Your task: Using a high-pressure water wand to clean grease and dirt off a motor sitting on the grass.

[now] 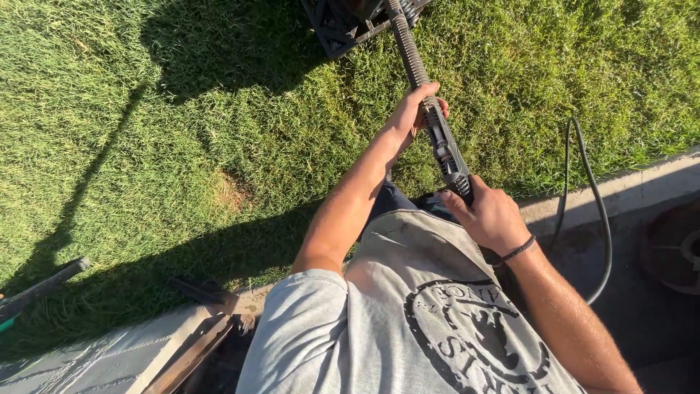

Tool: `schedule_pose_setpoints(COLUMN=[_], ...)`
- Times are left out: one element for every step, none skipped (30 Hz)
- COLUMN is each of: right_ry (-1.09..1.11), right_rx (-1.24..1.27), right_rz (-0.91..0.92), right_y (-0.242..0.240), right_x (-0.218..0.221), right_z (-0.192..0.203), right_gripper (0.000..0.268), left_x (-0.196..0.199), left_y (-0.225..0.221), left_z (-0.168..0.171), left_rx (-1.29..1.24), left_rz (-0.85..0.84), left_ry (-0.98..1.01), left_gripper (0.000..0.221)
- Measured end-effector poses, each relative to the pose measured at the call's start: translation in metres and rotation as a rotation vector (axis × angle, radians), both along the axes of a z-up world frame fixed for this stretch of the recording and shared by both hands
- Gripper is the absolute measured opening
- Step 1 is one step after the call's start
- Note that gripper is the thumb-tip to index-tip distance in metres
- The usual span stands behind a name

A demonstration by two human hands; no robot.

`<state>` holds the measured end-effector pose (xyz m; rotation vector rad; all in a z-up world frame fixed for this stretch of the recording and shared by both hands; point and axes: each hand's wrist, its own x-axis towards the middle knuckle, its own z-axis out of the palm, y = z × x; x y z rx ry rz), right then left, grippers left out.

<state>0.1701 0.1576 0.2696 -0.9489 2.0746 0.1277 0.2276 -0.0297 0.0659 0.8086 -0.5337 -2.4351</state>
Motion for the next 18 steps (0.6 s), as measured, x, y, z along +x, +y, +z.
schedule_pose_setpoints(right_ry=[0.000,-0.001,-0.023,-0.045,-0.045,-0.039,-0.035,-0.038,-0.042,-0.047,-0.046,-0.063,-0.082,-0.081,-0.094,-0.106,-0.107,-0.110], right_rx=[0.006,0.006,-0.002,-0.010,-0.009,-0.011,-0.010,-0.007,-0.007,-0.007,-0.005,0.042,0.082,0.080,0.095,0.110,0.107,0.140], right_rz=[0.000,0.000,-0.017,-0.034,-0.033,-0.046,-0.061,-0.060,-0.127,-0.194,-0.200,-0.186,-0.167,-0.170,-0.199,-0.229,-0.235,-0.261], right_y=[0.002,0.004,0.006,0.008,0.020,0.032,0.045,0.055,0.064,0.073,0.082,0.090,0.097,0.106,0.117,0.127,0.136,0.145], right_x=[-0.003,-0.004,-0.005,-0.006,-0.011,-0.017,-0.022,-0.022,-0.023,-0.024,-0.023,-0.023,-0.023,-0.025,-0.025,-0.025,-0.025,-0.025], right_z=[-0.004,0.000,0.004,0.007,0.007,0.006,0.005,0.014,0.023,0.032,0.038,0.044,0.048,0.052,0.055,0.058,0.061,0.063], right_gripper=[0.061,0.061,0.059,0.057,0.057,0.057,0.057,0.057,0.057,0.056,0.056,0.073,0.099,0.099,0.096,0.094,0.094,0.094], left_x=[-0.002,-0.004,-0.005,-0.007,-0.008,-0.010,-0.011,-0.004,0.001,0.006,0.006,0.006,0.006,0.001,-0.003,-0.008,-0.008,-0.009], left_y=[0.000,0.002,0.006,0.009,0.015,0.022,0.030,0.033,0.035,0.036,0.037,0.038,0.037,0.048,0.059,0.071,0.079,0.086], left_z=[-0.004,-0.002,0.000,0.002,0.005,0.008,0.011,0.022,0.034,0.045,0.054,0.063,0.072,0.067,0.063,0.058,0.062,0.065], left_rx=[-0.005,-0.005,-0.005,-0.005,-0.004,0.003,0.012,0.015,0.029,0.042,0.045,0.114,0.177,0.174,0.136,0.098,0.096,0.097], left_rz=[-0.033,-0.032,-0.041,-0.051,-0.049,-0.103,-0.157,-0.156,-0.233,-0.311,-0.317,-0.318,-0.316,-0.318,-0.349,-0.380,-0.386,-0.414], left_ry=[-0.009,-0.010,-0.004,0.002,0.001,-0.009,-0.021,-0.024,-0.002,0.021,0.022,0.031,0.038,0.039,0.048,0.058,0.057,0.025], left_gripper=[0.048,0.048,0.047,0.046,0.046,0.049,0.051,0.051,0.055,0.060,0.060,0.054,0.048,0.048,0.045,0.043,0.043,0.042])
